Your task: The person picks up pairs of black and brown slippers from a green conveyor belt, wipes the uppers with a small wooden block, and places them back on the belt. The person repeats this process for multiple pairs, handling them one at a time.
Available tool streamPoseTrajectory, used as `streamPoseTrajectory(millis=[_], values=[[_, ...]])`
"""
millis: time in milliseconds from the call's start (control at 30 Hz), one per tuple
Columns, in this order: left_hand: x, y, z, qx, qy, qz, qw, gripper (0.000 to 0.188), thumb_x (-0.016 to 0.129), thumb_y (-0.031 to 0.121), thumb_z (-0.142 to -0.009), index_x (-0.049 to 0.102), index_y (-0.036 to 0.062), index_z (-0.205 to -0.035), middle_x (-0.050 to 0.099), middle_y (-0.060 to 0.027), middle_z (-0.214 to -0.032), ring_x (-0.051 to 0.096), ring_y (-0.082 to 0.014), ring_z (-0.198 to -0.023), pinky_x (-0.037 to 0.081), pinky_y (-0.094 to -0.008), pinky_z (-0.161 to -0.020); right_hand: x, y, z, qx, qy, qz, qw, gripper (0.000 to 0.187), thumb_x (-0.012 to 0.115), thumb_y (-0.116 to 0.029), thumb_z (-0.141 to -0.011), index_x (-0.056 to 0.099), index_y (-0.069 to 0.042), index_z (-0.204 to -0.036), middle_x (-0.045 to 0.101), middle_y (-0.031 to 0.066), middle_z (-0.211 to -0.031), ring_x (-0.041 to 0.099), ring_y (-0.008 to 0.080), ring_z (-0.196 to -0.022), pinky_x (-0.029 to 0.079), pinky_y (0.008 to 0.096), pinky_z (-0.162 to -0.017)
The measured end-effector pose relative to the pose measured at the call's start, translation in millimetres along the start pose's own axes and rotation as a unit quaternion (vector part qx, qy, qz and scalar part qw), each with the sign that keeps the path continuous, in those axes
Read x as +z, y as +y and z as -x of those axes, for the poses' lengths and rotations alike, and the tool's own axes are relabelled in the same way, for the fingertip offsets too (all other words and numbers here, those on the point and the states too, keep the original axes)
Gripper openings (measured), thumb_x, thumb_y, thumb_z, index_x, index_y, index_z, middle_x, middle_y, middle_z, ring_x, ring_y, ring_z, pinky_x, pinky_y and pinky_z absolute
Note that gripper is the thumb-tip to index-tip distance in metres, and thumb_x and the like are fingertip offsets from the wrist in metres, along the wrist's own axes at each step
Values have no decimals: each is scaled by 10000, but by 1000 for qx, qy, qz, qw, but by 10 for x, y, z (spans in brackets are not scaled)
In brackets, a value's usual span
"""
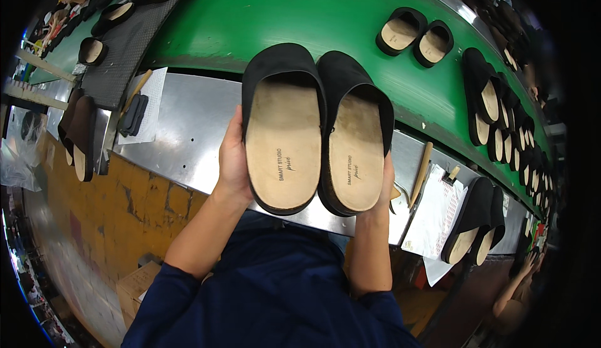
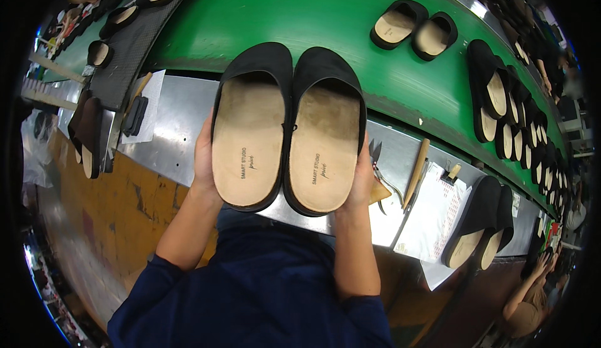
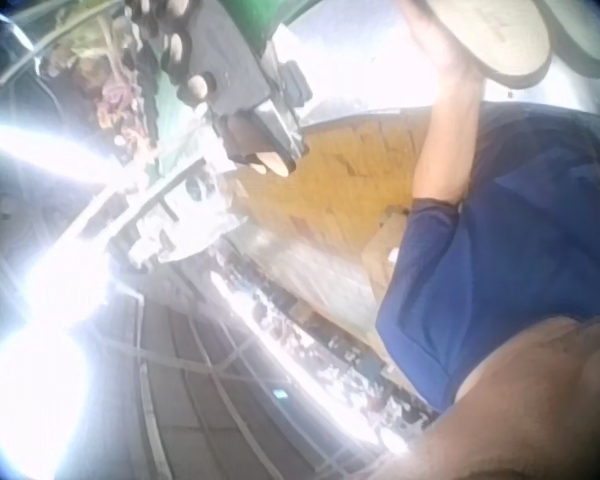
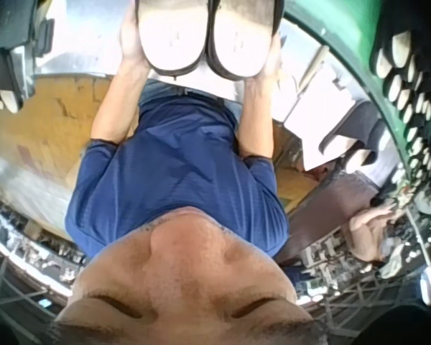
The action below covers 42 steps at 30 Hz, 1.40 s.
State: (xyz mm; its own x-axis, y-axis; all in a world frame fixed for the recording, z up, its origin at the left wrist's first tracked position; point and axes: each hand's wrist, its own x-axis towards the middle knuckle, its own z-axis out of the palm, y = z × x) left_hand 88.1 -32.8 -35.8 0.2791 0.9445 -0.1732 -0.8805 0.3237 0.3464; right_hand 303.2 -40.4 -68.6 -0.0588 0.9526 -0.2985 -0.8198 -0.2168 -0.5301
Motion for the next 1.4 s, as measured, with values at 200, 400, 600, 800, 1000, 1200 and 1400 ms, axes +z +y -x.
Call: streamPoseTrajectory(millis=[200, 400, 600, 800, 1000, 1200, 1400], values=[[30, -23, -61, 25, 39, -40, 998, 534, 298, 426, -1045, 519, 19, -1310, 614, -142, -1241, 627, -243, -1098, 507, -375, -956, 42, -60, -51, -15, 33, 32, 999, 425, 337, -347, -1052, 459, -88, -1366, 574, 112, -1280, 610, 238, -1098, 515, 374, -927], [125, -14, -59, 39, 90, -90, 991, 506, 304, 400, -1047, 504, 31, -1330, 595, -126, -1277, 599, -229, -1141, 476, -362, -993, 18, -76, 6, 1, -26, -8, 1000, 500, 313, -370, -1038, 446, -24, -1374, 569, 154, -1300, 610, 292, -1119, 513, 407, -951], [-307, 69, 90, 27, -3, -29, 999, 502, 324, 369, -1019, 507, 33, -1346, 575, -143, -1319, 568, -265, -1191, 450, -403, -1031, -319, -31, 62, 8, -42, -52, 998, 543, 364, -409, -1011, 482, 1, -1347, 573, 169, -1305, 586, 298, -1161, 486, 415, -989], [-775, 41, 156, 84, 18, -176, 981, 525, 314, 387, -1039, 453, 22, -1390, 537, -162, -1355, 553, -280, -1212, 446, -400, -1047, -409, -100, 93, 18, -83, 15, 996, 438, 470, -251, -1002, 474, -7, -1365, 571, 140, -1312, 576, 247, -1170, 475, 366, -988], [-549, 428, 292, 236, -3, -382, 893, 623, 311, 497, -1019, 486, -9, -1338, 582, -142, -1260, 586, -220, -1124, 466, -330, -969, -193, -357, 135, -170, -62, 285, 941, 407, 415, -287, -1011, 568, 36, -1205, 643, 101, -1079, 598, 157, -947, 479, 280, -826], [-123, 425, 302, 362, 74, -510, 776, 569, 317, 439, -1035, 544, -49, -1220, 627, -95, -1086, 584, -156, -991, 442, -272, -888, 44, -398, 238, -302, -27, 417, 857, 432, 377, -354, -1019, 579, 22, -1086, 609, 40, -914, 528, 95, -829, 430, 253, -755], [-69, 387, 361, 380, 67, -500, 775, 526, 400, 452, -1021, 581, -36, -1097, 643, -61, -973, 573, -108, -892, 443, -250, -804, 51, -232, 236, -318, 5, 377, 870, 455, 357, -385, -1022, 577, 12, -1054, 584, 30, -892, 525, 98, -821, 420, 254, -738]])
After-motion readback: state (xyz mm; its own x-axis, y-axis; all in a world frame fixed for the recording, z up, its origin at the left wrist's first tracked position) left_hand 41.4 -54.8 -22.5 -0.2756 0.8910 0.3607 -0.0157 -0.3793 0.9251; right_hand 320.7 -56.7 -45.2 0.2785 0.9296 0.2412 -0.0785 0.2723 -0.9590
